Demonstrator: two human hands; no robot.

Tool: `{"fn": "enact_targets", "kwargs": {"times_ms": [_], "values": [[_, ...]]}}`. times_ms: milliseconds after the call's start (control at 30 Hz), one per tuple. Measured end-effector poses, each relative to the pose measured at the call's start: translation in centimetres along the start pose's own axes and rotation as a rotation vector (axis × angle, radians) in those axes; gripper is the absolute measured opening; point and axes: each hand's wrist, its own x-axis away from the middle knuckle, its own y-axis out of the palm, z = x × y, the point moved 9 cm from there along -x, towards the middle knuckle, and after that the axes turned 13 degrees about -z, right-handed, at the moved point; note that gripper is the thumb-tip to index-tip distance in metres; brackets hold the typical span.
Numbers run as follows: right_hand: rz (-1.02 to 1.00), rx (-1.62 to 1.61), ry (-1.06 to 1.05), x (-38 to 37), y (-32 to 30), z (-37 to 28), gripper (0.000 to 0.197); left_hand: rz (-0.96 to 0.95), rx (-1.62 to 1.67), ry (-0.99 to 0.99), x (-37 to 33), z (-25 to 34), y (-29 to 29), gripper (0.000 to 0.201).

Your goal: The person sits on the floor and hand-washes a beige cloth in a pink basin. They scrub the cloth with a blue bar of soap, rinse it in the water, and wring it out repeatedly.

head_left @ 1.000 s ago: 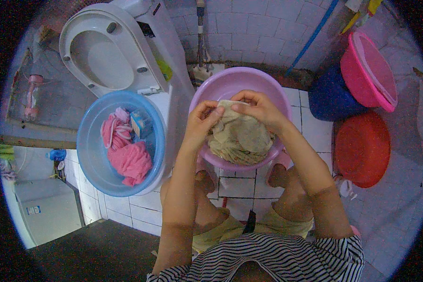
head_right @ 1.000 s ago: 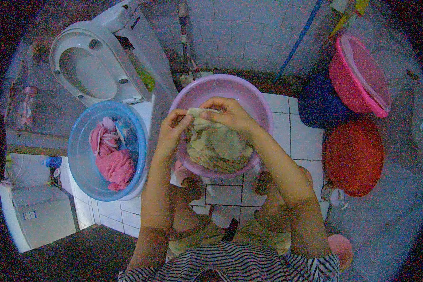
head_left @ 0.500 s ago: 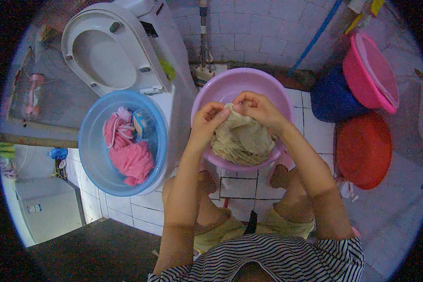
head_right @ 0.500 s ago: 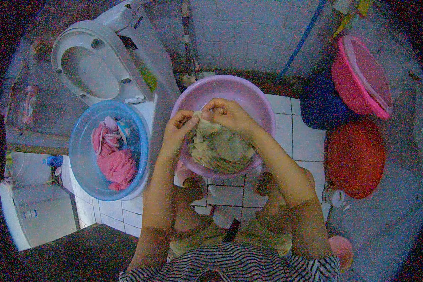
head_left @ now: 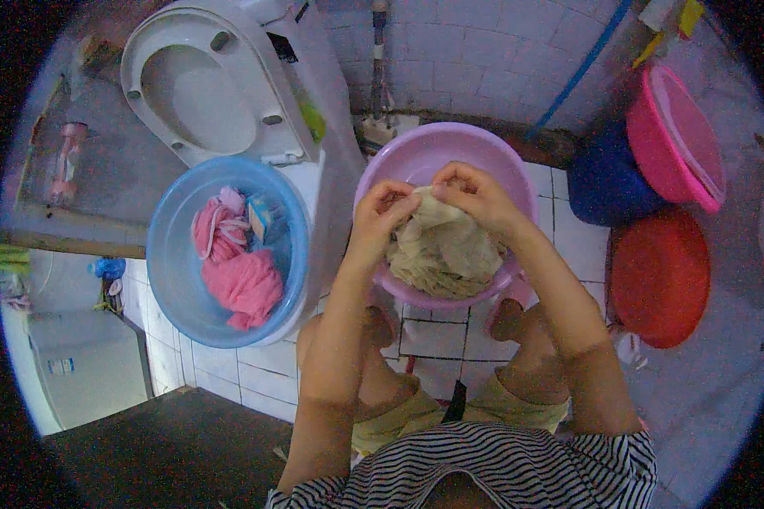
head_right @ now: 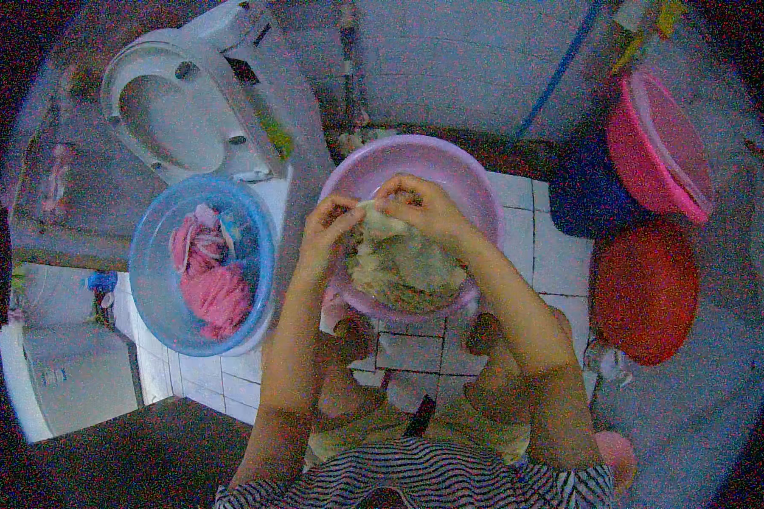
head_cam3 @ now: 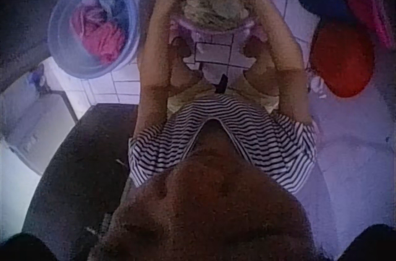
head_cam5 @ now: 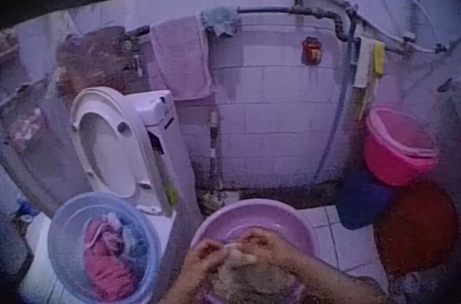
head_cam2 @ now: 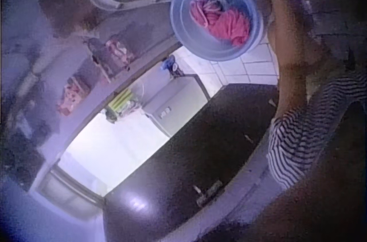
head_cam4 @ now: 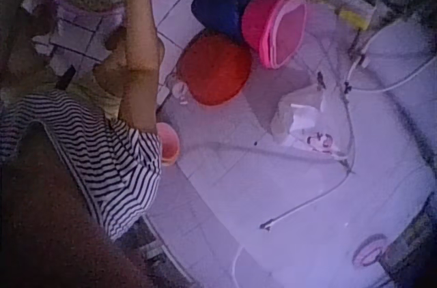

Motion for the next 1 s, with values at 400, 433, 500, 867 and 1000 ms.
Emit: {"fn": "enact_targets", "kwargs": {"times_ms": [400, 433, 500, 867, 1000], "values": [[0.000, 0.060, 0.134, 0.5, 0.2, 0.0, 0.024, -0.051, -0.040, 0.073, 0.0, 0.5, 0.7, 0.017], [-0.004, 0.066, 0.139, 0.5, 0.0, 0.3, 0.024, -0.063, -0.044, 0.069, -0.3, -0.1, 0.7, 0.017], [0.013, 0.031, 0.127, 0.3, 0.2, 0.5, 0.024, -0.084, -0.053, 0.056, -1.1, -1.8, 0.1, 0.018], [0.051, -0.133, 0.155, 0.0, 1.1, 0.0, 0.011, -0.097, -0.072, 0.176, -1.4, -1.5, 0.3, 0.013], [0.046, -0.157, 0.153, 0.0, 1.3, 0.1, 0.011, -0.088, -0.100, 0.199, -1.4, -1.1, 0.6, 0.013]]}}
